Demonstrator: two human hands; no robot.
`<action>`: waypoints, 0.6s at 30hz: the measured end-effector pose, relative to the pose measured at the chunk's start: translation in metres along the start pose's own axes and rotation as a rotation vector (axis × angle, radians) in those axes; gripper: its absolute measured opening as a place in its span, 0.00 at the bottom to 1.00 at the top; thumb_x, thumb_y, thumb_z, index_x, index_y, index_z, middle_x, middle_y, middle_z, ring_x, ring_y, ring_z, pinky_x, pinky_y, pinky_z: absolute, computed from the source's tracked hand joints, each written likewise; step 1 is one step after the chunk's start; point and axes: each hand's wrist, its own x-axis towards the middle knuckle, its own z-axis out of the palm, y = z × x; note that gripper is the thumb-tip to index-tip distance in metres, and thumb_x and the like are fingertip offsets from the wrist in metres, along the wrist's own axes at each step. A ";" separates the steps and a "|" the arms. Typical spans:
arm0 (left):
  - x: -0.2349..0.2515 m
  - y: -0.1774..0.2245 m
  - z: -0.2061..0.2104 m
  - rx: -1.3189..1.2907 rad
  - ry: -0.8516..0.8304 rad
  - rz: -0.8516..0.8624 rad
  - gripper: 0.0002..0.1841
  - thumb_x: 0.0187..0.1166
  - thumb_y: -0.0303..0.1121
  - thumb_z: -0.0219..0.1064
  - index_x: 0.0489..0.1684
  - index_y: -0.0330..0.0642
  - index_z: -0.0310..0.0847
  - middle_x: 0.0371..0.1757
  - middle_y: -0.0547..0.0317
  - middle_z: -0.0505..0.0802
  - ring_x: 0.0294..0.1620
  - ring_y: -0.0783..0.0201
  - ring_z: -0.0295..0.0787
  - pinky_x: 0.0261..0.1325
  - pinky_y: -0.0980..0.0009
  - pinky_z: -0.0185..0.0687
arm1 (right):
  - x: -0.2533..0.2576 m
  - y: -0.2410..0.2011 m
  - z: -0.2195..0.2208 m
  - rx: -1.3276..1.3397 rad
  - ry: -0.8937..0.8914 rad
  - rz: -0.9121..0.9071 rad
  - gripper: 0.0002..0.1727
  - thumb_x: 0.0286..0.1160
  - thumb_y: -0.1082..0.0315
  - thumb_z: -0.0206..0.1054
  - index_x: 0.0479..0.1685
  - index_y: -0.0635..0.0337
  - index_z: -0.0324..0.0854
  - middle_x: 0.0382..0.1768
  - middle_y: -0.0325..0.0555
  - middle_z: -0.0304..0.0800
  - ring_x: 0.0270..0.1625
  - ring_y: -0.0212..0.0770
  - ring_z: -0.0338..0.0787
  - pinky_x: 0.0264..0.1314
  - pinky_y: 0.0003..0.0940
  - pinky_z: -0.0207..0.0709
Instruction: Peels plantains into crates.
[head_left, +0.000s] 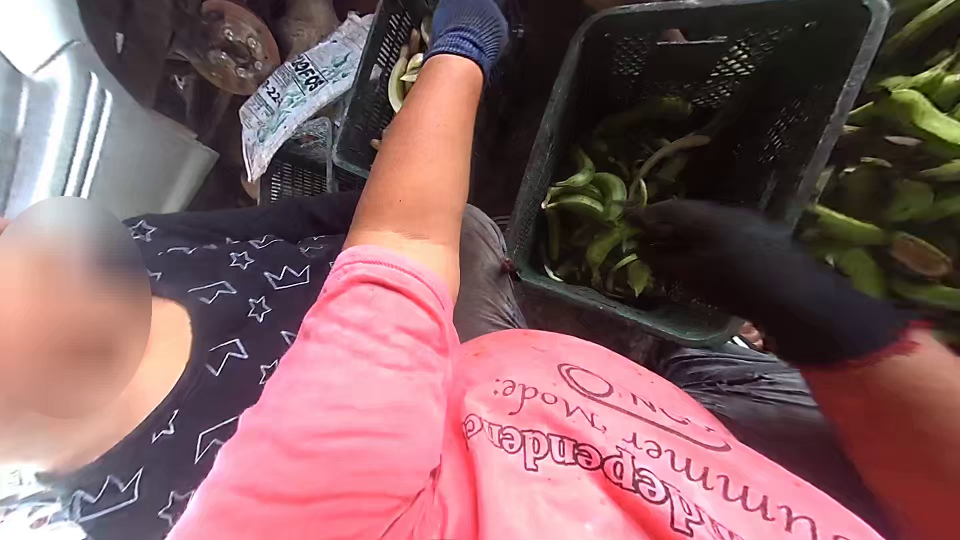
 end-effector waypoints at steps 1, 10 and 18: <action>-0.011 0.003 -0.006 -0.003 0.005 0.035 0.20 0.69 0.47 0.70 0.56 0.52 0.90 0.62 0.50 0.92 0.69 0.50 0.86 0.74 0.43 0.74 | -0.003 -0.044 -0.009 0.026 -0.110 0.004 0.15 0.75 0.65 0.75 0.59 0.50 0.86 0.46 0.48 0.91 0.48 0.51 0.90 0.50 0.61 0.83; -0.069 0.011 -0.026 0.019 -0.008 0.279 0.18 0.70 0.37 0.71 0.58 0.45 0.87 0.62 0.42 0.90 0.67 0.44 0.85 0.70 0.37 0.76 | 0.022 -0.122 0.103 0.776 -0.258 0.124 0.26 0.72 0.67 0.77 0.71 0.54 0.80 0.48 0.51 0.92 0.41 0.45 0.93 0.46 0.48 0.91; -0.112 -0.001 -0.055 0.066 -0.069 0.273 0.18 0.70 0.31 0.69 0.59 0.45 0.88 0.61 0.40 0.91 0.67 0.39 0.86 0.68 0.34 0.75 | 0.014 -0.161 0.060 0.670 -0.067 0.023 0.15 0.79 0.64 0.71 0.60 0.57 0.83 0.37 0.45 0.90 0.34 0.38 0.89 0.40 0.42 0.86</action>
